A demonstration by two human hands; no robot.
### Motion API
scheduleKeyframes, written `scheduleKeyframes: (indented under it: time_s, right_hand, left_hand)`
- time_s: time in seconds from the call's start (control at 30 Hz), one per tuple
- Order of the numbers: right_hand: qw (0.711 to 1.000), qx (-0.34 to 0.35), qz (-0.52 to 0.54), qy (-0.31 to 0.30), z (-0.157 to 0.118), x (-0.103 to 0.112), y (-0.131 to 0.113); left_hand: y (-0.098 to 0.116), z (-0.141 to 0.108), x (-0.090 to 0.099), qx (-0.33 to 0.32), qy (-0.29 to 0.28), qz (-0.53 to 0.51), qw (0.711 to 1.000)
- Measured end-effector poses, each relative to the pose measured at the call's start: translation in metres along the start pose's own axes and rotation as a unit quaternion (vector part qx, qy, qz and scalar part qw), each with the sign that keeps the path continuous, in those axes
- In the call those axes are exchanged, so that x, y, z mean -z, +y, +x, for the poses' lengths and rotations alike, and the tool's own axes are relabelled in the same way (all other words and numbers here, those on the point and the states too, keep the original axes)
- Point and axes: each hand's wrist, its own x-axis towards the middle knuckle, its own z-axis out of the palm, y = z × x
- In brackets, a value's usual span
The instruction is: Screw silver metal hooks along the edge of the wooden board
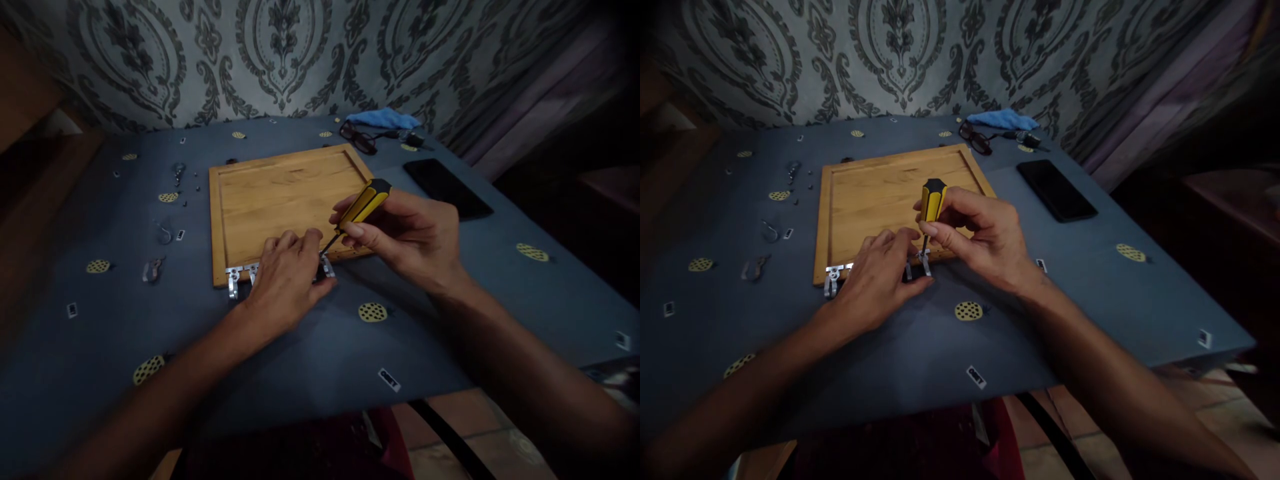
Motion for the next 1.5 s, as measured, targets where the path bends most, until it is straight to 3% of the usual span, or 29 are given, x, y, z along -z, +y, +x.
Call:
scheduleKeyframes:
  time_s: [0.3,0.47,0.63,1.0,1.33,1.5]
  right_hand:
    - [1.0,-0.007,0.014,-0.002,0.001,0.001,0.002]
    - [0.999,-0.004,-0.008,0.044,0.001,0.0,0.006]
    - [0.999,-0.002,0.009,0.051,0.001,-0.003,0.006]
    - [0.999,-0.016,0.035,-0.02,0.004,0.005,0.001]
    - [0.995,0.013,-0.031,0.094,0.001,-0.005,0.003]
    - [0.984,0.039,0.018,0.175,0.002,-0.006,-0.002]
  left_hand:
    - [0.0,-0.001,0.003,0.002,-0.002,-0.013,1.0]
    - [0.002,-0.001,0.004,0.005,-0.012,-0.007,1.0]
    - [0.001,0.0,0.003,-0.001,-0.009,-0.005,1.0]
    - [0.002,0.0,0.004,0.006,-0.013,-0.008,1.0]
    - [0.001,0.0,0.003,0.006,-0.016,-0.004,1.0]
    - [0.001,-0.001,0.004,0.006,-0.015,-0.013,1.0]
